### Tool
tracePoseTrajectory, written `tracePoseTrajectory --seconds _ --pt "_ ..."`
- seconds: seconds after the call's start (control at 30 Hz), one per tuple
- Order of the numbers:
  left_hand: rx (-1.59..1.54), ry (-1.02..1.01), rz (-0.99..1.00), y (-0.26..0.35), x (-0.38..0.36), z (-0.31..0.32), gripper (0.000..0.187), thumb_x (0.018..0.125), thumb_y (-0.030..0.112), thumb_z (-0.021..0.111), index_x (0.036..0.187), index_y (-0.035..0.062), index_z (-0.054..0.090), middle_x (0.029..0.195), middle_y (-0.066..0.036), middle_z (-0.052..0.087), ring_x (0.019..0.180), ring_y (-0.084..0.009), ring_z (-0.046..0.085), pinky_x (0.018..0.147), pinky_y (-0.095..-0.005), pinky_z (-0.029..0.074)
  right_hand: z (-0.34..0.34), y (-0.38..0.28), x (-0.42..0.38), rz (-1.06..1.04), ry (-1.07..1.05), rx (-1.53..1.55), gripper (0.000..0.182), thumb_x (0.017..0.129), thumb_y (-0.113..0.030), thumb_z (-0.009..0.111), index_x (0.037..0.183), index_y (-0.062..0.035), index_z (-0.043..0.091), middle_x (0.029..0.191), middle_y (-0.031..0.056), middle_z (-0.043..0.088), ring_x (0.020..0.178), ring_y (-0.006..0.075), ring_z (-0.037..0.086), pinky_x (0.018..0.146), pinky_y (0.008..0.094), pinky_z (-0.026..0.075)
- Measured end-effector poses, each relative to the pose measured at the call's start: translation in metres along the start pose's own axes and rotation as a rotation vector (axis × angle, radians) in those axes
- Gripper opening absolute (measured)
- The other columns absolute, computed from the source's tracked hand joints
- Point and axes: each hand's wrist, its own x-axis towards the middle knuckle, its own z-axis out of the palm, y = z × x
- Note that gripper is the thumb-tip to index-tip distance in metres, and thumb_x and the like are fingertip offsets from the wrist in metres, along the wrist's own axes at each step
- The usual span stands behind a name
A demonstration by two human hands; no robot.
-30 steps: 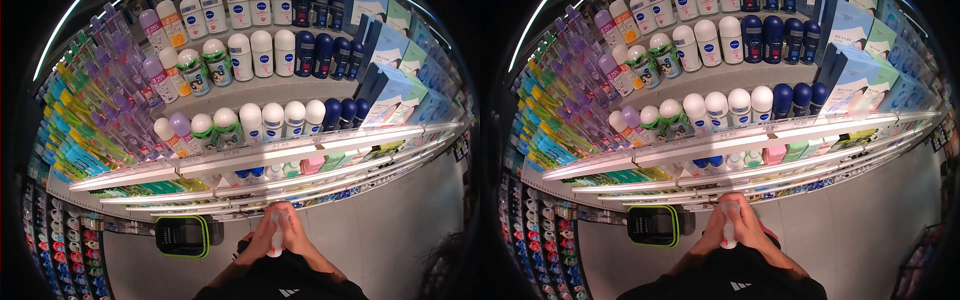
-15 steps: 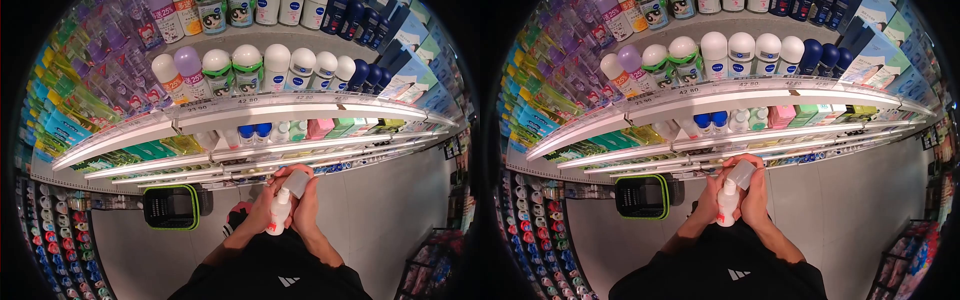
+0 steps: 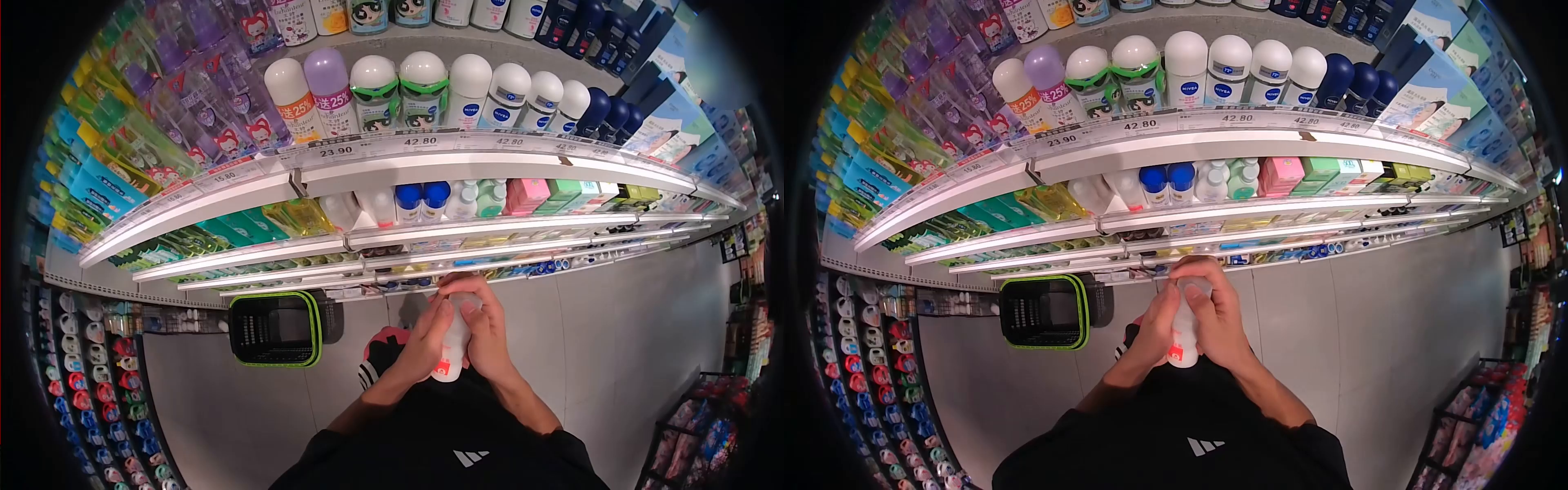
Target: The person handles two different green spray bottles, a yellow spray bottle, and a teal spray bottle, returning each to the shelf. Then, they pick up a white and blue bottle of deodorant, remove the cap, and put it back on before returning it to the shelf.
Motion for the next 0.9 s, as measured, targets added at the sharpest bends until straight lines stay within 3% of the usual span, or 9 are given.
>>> tracePoseTrajectory --seconds 0.07,0.17,0.33,0.53,0.6,0.67,0.9 --pt "-0.059 0.002 0.023 -0.008 -0.001 0.000 0.048 0.115 0.043 0.032 0.144 0.0064 0.041 0.095 -0.011 0.065 0.063 -0.0193 0.068 0.054 -0.0304 0.056 -0.002 0.006 0.000 -0.042 -0.005 -0.053 0.022 0.100 -0.004 0.046 0.113 -0.0005 0.062 0.121 0.0107 0.061 0.109 0.0190 0.059 0.098 0.0319 0.046" --pt "-0.165 0.114 -0.006 -0.016 0.000 0.005 0.048 0.114 0.045 0.032 0.140 0.0067 0.042 0.097 -0.011 0.064 0.064 -0.0192 0.068 0.052 -0.0308 0.055 -0.004 0.011 -0.002 -0.058 -0.023 -0.031 0.021 0.105 -0.009 0.045 0.113 -0.0001 0.063 0.119 0.0119 0.062 0.110 0.0189 0.058 0.100 0.0327 0.044" --pt "-0.160 0.061 -0.014 -0.002 -0.002 0.008 0.049 0.113 0.049 0.032 0.138 0.0076 0.043 0.096 -0.012 0.064 0.061 -0.0199 0.067 0.050 -0.0316 0.054 -0.001 0.015 -0.003 0.015 0.012 -0.098 0.032 0.113 -0.019 0.043 0.107 0.0031 0.065 0.117 0.0115 0.063 0.106 0.0193 0.058 0.097 0.0318 0.045" --pt "-0.251 0.039 -0.082 -0.014 -0.003 -0.004 0.051 0.111 0.052 0.032 0.135 0.0087 0.046 0.089 -0.012 0.065 0.057 -0.0220 0.065 0.047 -0.0335 0.053 0.004 0.017 -0.003 -0.026 0.049 -0.138 0.039 0.112 -0.021 0.046 0.105 0.0054 0.073 0.116 0.0103 0.064 0.105 0.0177 0.061 0.094 0.0310 0.047" --pt "-0.263 0.077 -0.121 -0.015 -0.004 -0.005 0.053 0.110 0.054 0.033 0.132 0.0087 0.048 0.086 -0.012 0.065 0.056 -0.0227 0.065 0.047 -0.0342 0.052 0.005 0.016 -0.003 0.005 0.040 -0.123 0.038 0.112 -0.020 0.046 0.105 0.0051 0.073 0.116 0.0103 0.064 0.106 0.0182 0.061 0.095 0.0310 0.047" --pt "-0.262 0.057 -0.154 -0.017 -0.003 -0.008 0.064 0.104 0.064 0.032 0.130 0.0094 0.053 0.087 -0.012 0.066 0.058 -0.0246 0.066 0.047 -0.0353 0.052 0.006 0.016 -0.003 0.035 0.031 -0.107 0.037 0.112 -0.019 0.046 0.105 0.0048 0.074 0.116 0.0102 0.064 0.107 0.0188 0.061 0.095 0.0310 0.047" --pt "-0.325 0.014 -0.130 -0.021 -0.001 -0.014 0.062 0.102 0.062 0.033 0.130 0.0111 0.054 0.090 -0.012 0.066 0.059 -0.0261 0.067 0.046 -0.0362 0.052 0.005 0.021 0.001 -0.006 -0.010 -0.199 0.027 0.106 -0.009 0.050 0.106 0.0021 0.075 0.118 0.0102 0.064 0.109 0.0209 0.062 0.098 0.0312 0.046"
